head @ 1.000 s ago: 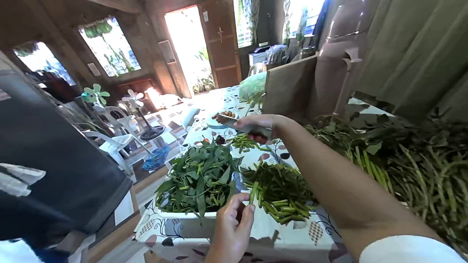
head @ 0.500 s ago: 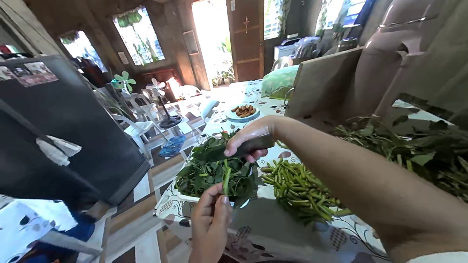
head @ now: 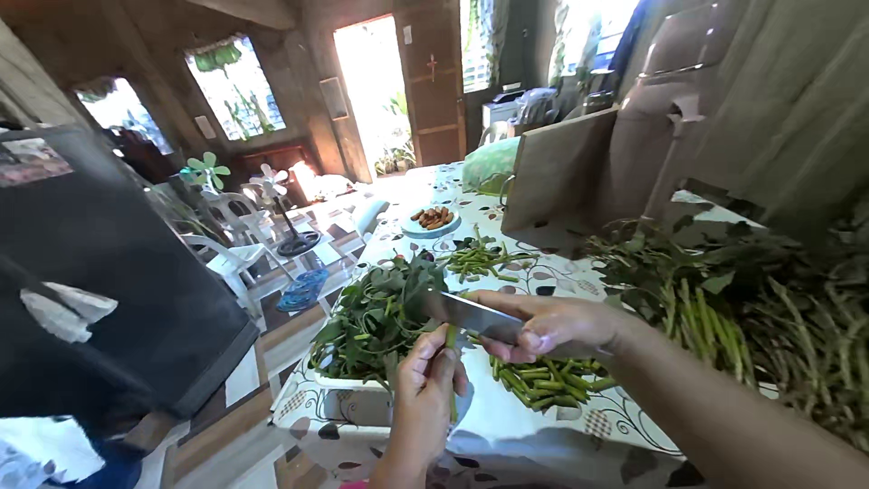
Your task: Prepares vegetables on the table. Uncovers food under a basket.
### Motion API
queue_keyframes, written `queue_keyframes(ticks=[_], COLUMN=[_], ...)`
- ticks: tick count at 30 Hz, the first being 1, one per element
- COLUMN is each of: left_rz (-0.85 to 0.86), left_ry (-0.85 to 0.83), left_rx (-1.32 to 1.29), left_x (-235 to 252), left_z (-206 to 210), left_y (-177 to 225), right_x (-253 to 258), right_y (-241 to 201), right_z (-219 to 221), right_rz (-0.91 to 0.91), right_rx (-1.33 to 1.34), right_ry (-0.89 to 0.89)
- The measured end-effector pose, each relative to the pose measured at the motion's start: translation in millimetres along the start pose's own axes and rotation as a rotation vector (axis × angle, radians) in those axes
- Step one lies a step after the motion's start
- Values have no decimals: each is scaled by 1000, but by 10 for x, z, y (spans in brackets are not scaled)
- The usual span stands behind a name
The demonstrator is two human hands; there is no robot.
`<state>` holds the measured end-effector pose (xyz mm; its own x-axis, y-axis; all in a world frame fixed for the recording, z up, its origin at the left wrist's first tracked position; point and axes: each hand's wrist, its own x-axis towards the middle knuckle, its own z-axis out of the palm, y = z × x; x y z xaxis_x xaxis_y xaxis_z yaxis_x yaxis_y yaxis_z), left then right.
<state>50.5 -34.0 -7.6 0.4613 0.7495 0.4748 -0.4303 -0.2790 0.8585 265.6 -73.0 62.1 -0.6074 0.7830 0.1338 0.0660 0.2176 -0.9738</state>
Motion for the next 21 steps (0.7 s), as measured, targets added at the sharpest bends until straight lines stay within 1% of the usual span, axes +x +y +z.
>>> queue_keyframes(ticks=[2,4,8,9,12,15,21], left_rz=[-26,12,257,288,311,315,327], left_ry=[-28,-37,-12,-9,-5,-16,-35], left_rx=[-23,16,273,317,406,417,422], left_x=[2,13,60,62,69,73,53], left_z=[50,85,114,122,134,168,221], left_y=[-38,-105,-242,-245,-250,-273,-243], right_x=[-94,-183,-365,-421,-634,-745,-563], right_y=[47,65,110,124,180,300,359], right_z=[53,113,321,352,366,332,470], right_rz=[-28,-31,-55,-71,-144,-253,-203], right_rx=[17,-47,-307,-298,-87,120,58], right_ry=[75,174,397,428,503,446,431])
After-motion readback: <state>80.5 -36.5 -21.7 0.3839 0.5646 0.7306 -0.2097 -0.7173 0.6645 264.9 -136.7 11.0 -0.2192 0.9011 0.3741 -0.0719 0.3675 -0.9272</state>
